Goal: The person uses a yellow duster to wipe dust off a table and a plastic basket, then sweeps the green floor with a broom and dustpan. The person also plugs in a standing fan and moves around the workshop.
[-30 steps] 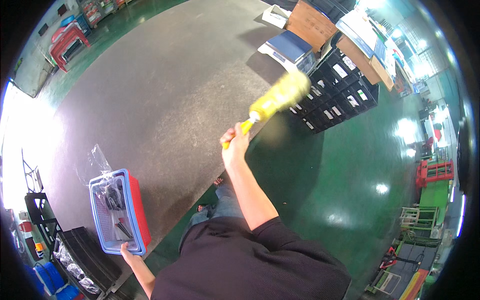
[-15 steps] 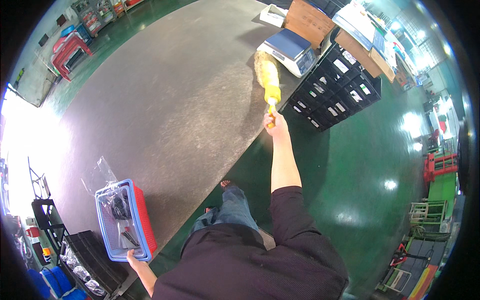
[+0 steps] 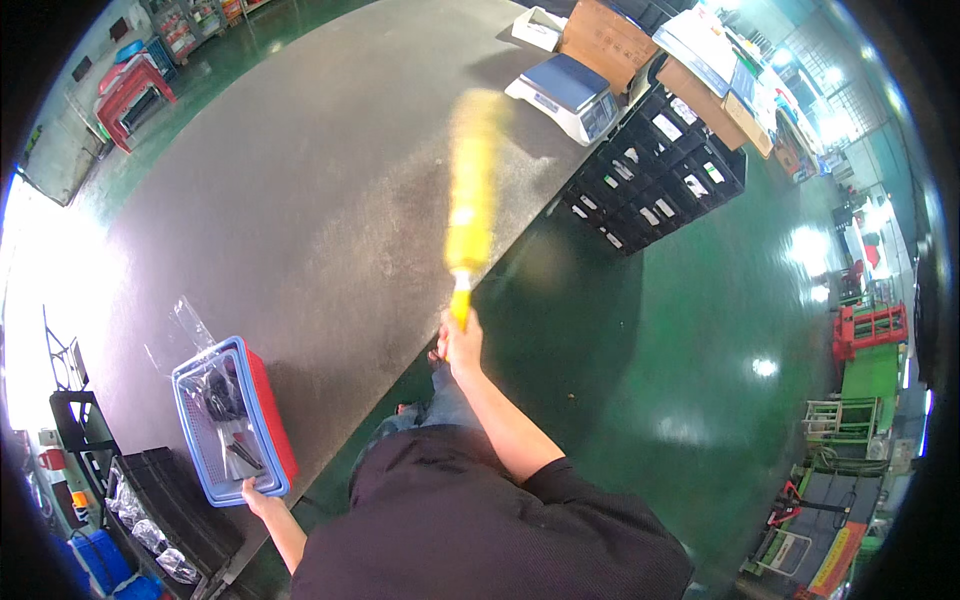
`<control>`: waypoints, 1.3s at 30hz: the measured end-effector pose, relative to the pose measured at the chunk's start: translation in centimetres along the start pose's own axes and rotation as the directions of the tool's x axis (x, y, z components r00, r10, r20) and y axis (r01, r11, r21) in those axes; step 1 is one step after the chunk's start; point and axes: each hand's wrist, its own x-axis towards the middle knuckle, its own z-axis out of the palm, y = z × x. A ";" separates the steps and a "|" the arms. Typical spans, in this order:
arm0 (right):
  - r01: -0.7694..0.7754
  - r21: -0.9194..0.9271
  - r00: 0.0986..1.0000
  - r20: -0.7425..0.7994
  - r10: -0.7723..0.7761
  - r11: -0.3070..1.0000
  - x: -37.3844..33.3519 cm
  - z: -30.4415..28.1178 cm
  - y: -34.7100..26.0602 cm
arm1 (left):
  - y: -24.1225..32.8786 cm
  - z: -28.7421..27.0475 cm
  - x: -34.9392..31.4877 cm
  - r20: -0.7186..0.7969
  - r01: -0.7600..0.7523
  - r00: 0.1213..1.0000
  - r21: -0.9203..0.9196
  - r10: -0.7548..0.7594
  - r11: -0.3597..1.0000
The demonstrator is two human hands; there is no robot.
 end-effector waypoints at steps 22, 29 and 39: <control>0.260 -0.328 0.946 -0.102 -0.308 0.908 -3.7 -19.5 -2.3 | -0.8 -0.1 -1.4 -0.431 -0.294 0.890 -0.294 0.148 0.909; 0.300 -0.477 0.939 0.302 -0.166 0.826 0.7 -11.4 -1.6 | 2.0 -0.5 1.3 -0.595 -0.334 0.801 -0.338 0.076 0.880; 0.525 -0.826 0.771 0.564 0.295 0.206 -2.6 -16.0 2.8 | 1.7 -3.0 3.5 -0.366 -0.149 0.931 -0.359 0.008 0.921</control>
